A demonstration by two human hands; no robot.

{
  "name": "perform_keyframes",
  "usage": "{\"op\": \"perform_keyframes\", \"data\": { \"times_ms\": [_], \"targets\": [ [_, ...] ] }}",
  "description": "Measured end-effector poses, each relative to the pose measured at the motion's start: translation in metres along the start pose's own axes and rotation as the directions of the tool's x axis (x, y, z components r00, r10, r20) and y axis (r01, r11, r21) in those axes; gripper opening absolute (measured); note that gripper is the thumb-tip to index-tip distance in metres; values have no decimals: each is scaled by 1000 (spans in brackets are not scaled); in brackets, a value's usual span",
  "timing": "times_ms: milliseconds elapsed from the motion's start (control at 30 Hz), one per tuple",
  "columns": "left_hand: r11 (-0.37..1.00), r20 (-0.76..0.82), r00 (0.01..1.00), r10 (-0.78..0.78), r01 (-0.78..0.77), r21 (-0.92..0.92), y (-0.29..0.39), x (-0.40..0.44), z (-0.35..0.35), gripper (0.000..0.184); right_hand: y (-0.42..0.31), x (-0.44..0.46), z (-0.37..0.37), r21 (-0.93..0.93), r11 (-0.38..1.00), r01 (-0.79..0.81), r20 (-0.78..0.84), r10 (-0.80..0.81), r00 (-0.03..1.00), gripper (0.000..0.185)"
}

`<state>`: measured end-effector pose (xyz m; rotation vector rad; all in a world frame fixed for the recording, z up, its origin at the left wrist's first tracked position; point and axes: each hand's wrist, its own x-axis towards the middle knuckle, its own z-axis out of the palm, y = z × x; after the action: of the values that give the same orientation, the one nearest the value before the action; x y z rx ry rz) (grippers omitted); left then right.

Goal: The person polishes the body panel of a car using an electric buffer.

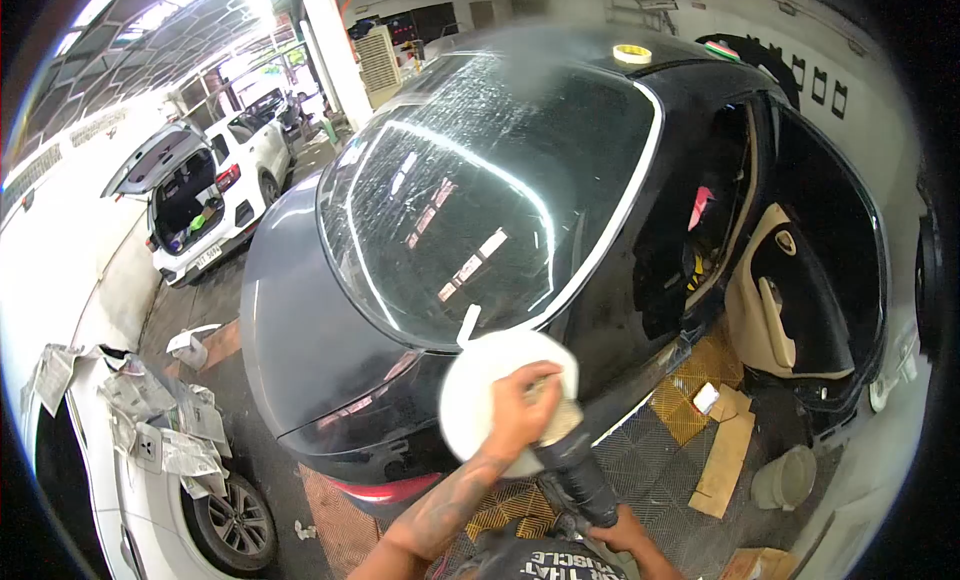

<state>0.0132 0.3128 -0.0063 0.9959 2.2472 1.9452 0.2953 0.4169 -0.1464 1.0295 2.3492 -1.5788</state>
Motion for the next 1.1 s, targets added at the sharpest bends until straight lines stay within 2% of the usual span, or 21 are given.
{"op": "perform_keyframes", "data": {
  "times_ms": [33, 67, 100, 167, 233, 267, 367, 433, 467, 500, 567, 600, 733, 767, 800, 833, 900, 967, 1033, 1067, 1100],
  "targets": [
    [993, 54, 992, 117, -117, 4, -8, 10, 18, 18, 22, 9, 6, -8, 1000, 11, 9, -11, 1000, 56],
    [994, 166, 981, 104, -97, -49, 0, 19, 28, 22, 61, 27, 18, 78, 997, -21, 51, 17, 999, 54],
    [986, 252, 953, 167, -159, -54, 8, 28, 31, 26, 80, 39, 24, 162, 985, -59, 93, 44, 995, 52],
    [972, 204, 951, 234, -226, -63, 6, 30, 35, 25, 47, 26, 15, 158, 982, -100, 164, 74, 984, 59],
    [987, 166, 973, 162, -162, -14, 0, 21, 17, 24, 5, 3, 18, 160, 976, -145, 233, 106, 967, 66],
    [995, 131, 987, 93, -98, 26, -3, 15, 4, 22, -10, -9, 24, 136, 990, -49, 137, 30, 990, 61],
    [997, 33, 999, 8, -11, 80, 14, -7, -53, 21, 50, 17, 66, -26, 963, 269, -114, -270, 956, 52],
    [997, -73, 997, 15, -9, 79, 5, -21, -88, 19, 34, 26, 63, -174, 963, 207, 266, -157, 951, 56],
    [996, -111, 994, 8, 2, 89, 5, -28, -105, 19, 5, 19, 58, -90, 974, 209, 315, -171, 934, 55],
    [994, -162, 987, -21, 38, 104, 13, -35, -119, 19, -22, 12, 54, -82, 977, 196, 311, -162, 937, 55],
    [993, -240, 967, -85, 103, 63, 13, -49, -141, 23, -55, 5, 47, -75, 925, 373, 368, -322, 872, 53],
    [993, -279, 956, -92, 107, 41, 13, -56, -147, 23, -47, 12, 55, -92, 936, 339, 399, -278, 874, 52],
    [987, -363, 917, -163, 156, -51, 23, -78, -135, 21, -47, 11, 43, -66, 929, 365, 423, -306, 853, 53],
    [993, -333, 939, -85, 107, 49, 24, -79, -129, 22, -50, 9, 33, -120, 942, 314, 447, -231, 864, 52],
    [992, -316, 945, -86, 109, 56, 22, -79, -120, 22, -48, 8, 25, -178, 949, 262, 467, -153, 871, 52],
    [992, -301, 950, -86, 109, 62, 19, -77, -110, 22, -34, 10, 22, -183, 947, 263, 471, -151, 869, 52],
    [994, -230, 971, -66, 84, 68, 11, -67, -87, 21, 10, 18, 26, -170, 957, 234, 373, -157, 915, 62],
    [996, -145, 989, 20, -6, 94, 2, -48, -59, 19, 60, 31, 38, -111, 968, 226, 304, -183, 935, 59],
    [995, -15, 998, 60, -58, 77, -4, -24, -26, 20, 118, 47, 54, -75, 990, 121, 100, -113, 989, 65],
    [998, 40, 998, 42, -43, 42, -4, -12, -6, 20, 101, 40, 43, -82, 989, 125, 108, -116, 987, 65],
    [998, 90, 994, 59, -61, 29, -3, -4, 9, 21, 48, 22, 21, -2, 1000, -21, 190, 21, 982, 71]
  ]
}}
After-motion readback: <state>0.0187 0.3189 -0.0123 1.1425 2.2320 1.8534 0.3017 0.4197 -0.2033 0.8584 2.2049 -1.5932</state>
